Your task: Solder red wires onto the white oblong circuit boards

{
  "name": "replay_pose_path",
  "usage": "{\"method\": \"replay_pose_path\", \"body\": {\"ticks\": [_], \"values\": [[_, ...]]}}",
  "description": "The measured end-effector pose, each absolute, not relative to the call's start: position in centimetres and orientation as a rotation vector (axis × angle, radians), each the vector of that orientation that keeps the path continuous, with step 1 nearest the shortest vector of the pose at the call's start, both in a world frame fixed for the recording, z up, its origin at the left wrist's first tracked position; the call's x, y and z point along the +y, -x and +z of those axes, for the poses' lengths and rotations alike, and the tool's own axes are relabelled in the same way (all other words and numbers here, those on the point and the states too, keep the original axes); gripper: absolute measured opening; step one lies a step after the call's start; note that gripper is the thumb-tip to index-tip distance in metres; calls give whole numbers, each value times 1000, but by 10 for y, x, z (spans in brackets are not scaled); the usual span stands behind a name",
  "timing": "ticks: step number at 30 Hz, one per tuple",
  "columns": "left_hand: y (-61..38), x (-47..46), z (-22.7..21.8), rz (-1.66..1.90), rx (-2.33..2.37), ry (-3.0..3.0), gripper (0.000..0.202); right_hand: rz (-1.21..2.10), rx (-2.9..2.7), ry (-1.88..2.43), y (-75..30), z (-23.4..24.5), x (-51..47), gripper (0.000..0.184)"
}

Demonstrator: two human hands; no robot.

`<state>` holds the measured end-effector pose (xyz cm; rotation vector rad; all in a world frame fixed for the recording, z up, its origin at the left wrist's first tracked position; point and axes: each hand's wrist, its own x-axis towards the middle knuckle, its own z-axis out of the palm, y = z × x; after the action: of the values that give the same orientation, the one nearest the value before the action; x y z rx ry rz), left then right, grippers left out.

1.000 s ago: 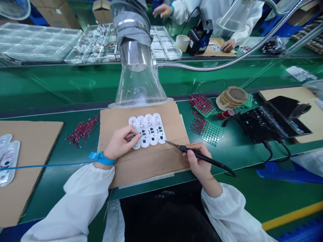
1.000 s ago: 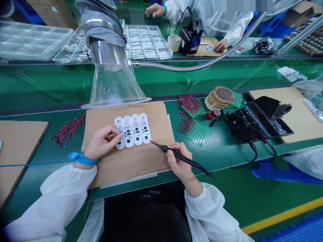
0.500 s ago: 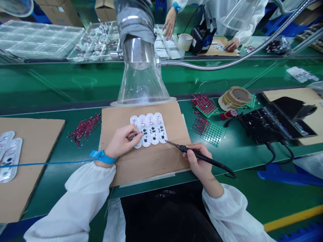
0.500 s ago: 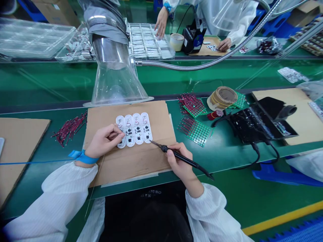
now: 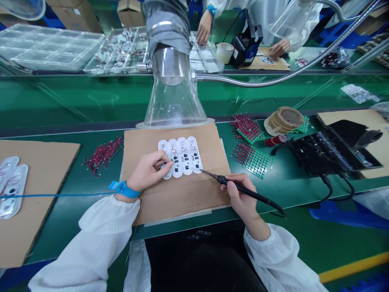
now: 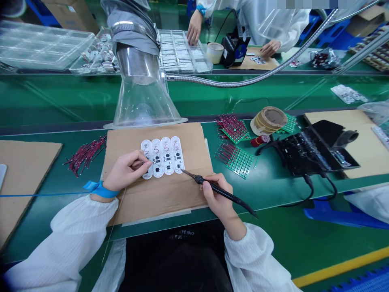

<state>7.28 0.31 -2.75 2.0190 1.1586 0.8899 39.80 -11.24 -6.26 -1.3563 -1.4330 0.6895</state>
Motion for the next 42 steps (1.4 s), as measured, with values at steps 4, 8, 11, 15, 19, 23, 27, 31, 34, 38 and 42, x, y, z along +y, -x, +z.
{"method": "replay_pose_path", "body": {"ticks": [4,8,11,15,19,23,27,31,34,38,42], "values": [[-72,3,-28,886,1149,-2035,19,706,-1457,1352,-397,-61,-112,12],[-73,3,-26,884,1130,-2043,20,701,-1461,1351,-397,-60,-112,14],[-73,3,-25,879,1128,-2037,19,702,-1467,1352,-398,-61,-112,15],[-74,3,-25,876,1123,-2042,19,716,-1484,1344,-399,-62,-112,13],[-73,3,-25,888,1117,-2035,18,694,-1450,1332,-398,-62,-112,14],[-70,3,-25,930,1133,-2017,17,673,-1405,1334,-397,-62,-112,16],[-66,4,-24,931,1158,-1984,18,690,-1407,1347,-398,-63,-113,16],[-63,6,-26,940,1177,-1979,17,675,-1376,1333,-398,-63,-114,17],[-61,7,-28,945,1153,-1964,18,668,-1318,1309,-393,-62,-113,14],[-60,8,-31,935,1138,-1955,19,635,-1283,1300,-383,-59,-108,10],[-60,8,-32,932,1139,-1953,19,600,-1304,1294,-381,-61,-105,12]]}}
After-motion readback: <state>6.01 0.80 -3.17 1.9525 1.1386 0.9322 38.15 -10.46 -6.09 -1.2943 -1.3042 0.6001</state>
